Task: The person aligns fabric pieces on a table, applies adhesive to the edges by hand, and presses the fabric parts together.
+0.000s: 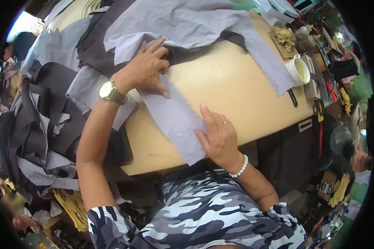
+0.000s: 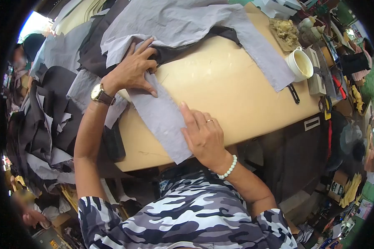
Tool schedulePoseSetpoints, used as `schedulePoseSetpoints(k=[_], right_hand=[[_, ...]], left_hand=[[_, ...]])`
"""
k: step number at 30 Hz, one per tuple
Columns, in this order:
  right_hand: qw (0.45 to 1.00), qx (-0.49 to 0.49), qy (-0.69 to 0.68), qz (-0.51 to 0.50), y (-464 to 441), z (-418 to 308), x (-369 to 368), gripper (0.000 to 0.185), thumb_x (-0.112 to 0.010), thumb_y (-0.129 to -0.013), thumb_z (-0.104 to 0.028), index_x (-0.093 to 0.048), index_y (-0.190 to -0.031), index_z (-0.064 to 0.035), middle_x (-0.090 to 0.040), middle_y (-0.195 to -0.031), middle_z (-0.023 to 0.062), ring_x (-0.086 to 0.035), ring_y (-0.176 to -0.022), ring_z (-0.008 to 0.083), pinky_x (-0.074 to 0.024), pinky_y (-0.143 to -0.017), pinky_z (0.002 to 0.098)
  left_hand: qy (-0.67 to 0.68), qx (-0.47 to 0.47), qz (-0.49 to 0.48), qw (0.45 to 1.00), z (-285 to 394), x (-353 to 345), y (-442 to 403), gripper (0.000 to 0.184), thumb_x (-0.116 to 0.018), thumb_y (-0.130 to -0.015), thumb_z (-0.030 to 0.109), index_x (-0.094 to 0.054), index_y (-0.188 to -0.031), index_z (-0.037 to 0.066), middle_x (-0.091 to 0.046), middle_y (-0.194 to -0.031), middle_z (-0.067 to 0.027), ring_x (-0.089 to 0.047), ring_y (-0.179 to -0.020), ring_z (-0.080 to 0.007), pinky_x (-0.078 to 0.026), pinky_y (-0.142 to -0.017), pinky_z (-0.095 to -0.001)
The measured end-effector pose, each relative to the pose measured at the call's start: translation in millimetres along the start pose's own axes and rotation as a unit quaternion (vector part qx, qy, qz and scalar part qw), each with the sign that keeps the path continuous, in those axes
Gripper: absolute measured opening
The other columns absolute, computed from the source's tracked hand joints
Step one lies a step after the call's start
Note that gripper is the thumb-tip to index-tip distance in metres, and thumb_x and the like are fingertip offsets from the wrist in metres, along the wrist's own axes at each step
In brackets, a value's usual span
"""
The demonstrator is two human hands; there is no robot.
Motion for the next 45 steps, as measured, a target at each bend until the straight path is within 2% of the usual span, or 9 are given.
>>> schedulePoseSetpoints(k=[2,8,12,14,23,26,32,39,45], right_hand=[[0.99,0.108,0.056,0.066,5.3,-10.1,4.0,0.063,-0.065,-0.075,-0.007,-0.044,-0.134,-0.0014,-0.061,-0.102,0.0127,-0.057,-0.096,0.0279,-0.0432,-0.085,0.0395],[0.989,0.034,-0.132,-0.057,10.9,9.2,7.8,0.054,-0.066,-0.075,-0.008,-0.052,-0.126,-0.0007,-0.062,-0.108,0.013,-0.056,-0.1,0.0325,-0.0406,-0.09,0.0441],[0.977,0.08,0.145,0.137,-1.7,69.8,96.4,0.032,-0.066,-0.076,-0.009,-0.064,-0.106,0.0014,-0.061,-0.113,0.0171,-0.058,-0.101,0.036,-0.0437,-0.088,0.0486],[0.947,-0.087,0.243,0.193,-11.1,140.4,155.6,0.037,-0.067,-0.078,-0.018,-0.063,-0.112,-0.0066,-0.055,-0.124,0.019,-0.051,-0.113,0.0342,-0.0397,-0.094,0.0472],[0.866,-0.259,0.427,-0.003,-20.7,263.0,211.3,0.074,-0.057,-0.072,-0.071,-0.07,-0.11,-0.0083,-0.042,-0.14,0.0198,-0.03,-0.132,0.0399,-0.0203,-0.105,0.0602],[0.858,-0.29,0.422,-0.037,-25.7,271.2,203.2,0.074,-0.057,-0.073,-0.071,-0.07,-0.109,-0.0073,-0.042,-0.141,0.0182,-0.03,-0.132,0.0384,-0.0198,-0.106,0.0599],[0.87,-0.197,0.437,0.116,-21.2,239.3,230.1,0.05,-0.064,-0.076,-0.053,-0.071,-0.101,-0.0097,-0.047,-0.135,0.0159,-0.036,-0.13,0.034,-0.0262,-0.103,0.0572],[0.85,-0.171,0.496,0.049,-14.9,217.5,203.6,0.023,-0.052,-0.073,0.001,-0.066,-0.089,-0.0068,-0.051,-0.129,0.0139,-0.043,-0.124,0.033,-0.0316,-0.101,0.0535],[0.995,0.021,0.085,0.038,-63.7,98.2,116.5,0.046,-0.043,-0.069,0.011,-0.065,-0.105,-0.006,-0.055,-0.12,0.0163,-0.052,-0.113,0.0338,-0.0405,-0.097,0.0395]], left_hand=[[0.021,-0.002,0.012,1.0,-0.1,1.8,2.2,0.051,-0.082,-0.054,0.047,-0.064,-0.081,0.007,-0.048,-0.12,-0.0146,-0.02,-0.139,-0.0372,-0.017,-0.109,-0.0615],[0.211,-0.001,0.022,0.977,-21.8,-2.9,4.6,0.022,-0.066,-0.074,0.022,-0.066,-0.086,0.003,-0.049,-0.126,-0.0166,-0.022,-0.139,-0.0382,-0.025,-0.11,-0.0407],[0.219,-0.008,0.03,0.975,-18.4,-6.0,9.5,0.019,-0.068,-0.073,0.022,-0.065,-0.08,0.004,-0.049,-0.125,-0.0168,-0.021,-0.139,-0.0389,-0.017,-0.113,-0.0474],[0.211,0.006,0.009,0.977,-16.9,-9.1,10.5,0.016,-0.068,-0.073,0.021,-0.064,-0.076,0.006,-0.047,-0.127,-0.016,-0.019,-0.14,-0.0395,-0.009,-0.112,-0.0559],[0.093,0.058,0.102,0.989,8.3,8.6,24.6,0.024,-0.076,-0.066,0.008,-0.057,-0.081,0.009,-0.046,-0.135,-0.0101,-0.021,-0.14,-0.0353,-0.016,-0.111,-0.0572],[0.034,0.034,0.17,0.984,17.6,7.3,38.0,0.026,-0.078,-0.065,0.011,-0.058,-0.081,0.01,-0.046,-0.136,-0.0093,-0.022,-0.14,-0.0354,-0.018,-0.11,-0.0589],[0.005,0.089,0.179,0.98,21.2,10.2,69.0,0.054,-0.077,-0.068,0.033,-0.062,-0.118,0.017,-0.034,-0.147,-0.0118,-0.023,-0.139,-0.0357,-0.017,-0.109,-0.0607],[0.002,0.145,0.102,0.984,6.4,-16.1,68.3,0.088,-0.07,-0.068,0.059,-0.039,-0.142,0.023,-0.029,-0.15,-0.0133,-0.017,-0.141,-0.0381,-0.009,-0.113,-0.0572],[0.025,0.148,0.101,0.984,0.2,-24.0,67.2,0.095,-0.071,-0.066,0.061,-0.033,-0.145,0.025,-0.03,-0.15,-0.0144,-0.018,-0.14,-0.0392,-0.008,-0.113,-0.0568]])
Point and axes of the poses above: each hand's wrist, its own y-axis away from the middle knuckle, its own x-axis out of the back of the hand, z = x × y, the point moved 9 cm from there along -y, towards the middle knuckle
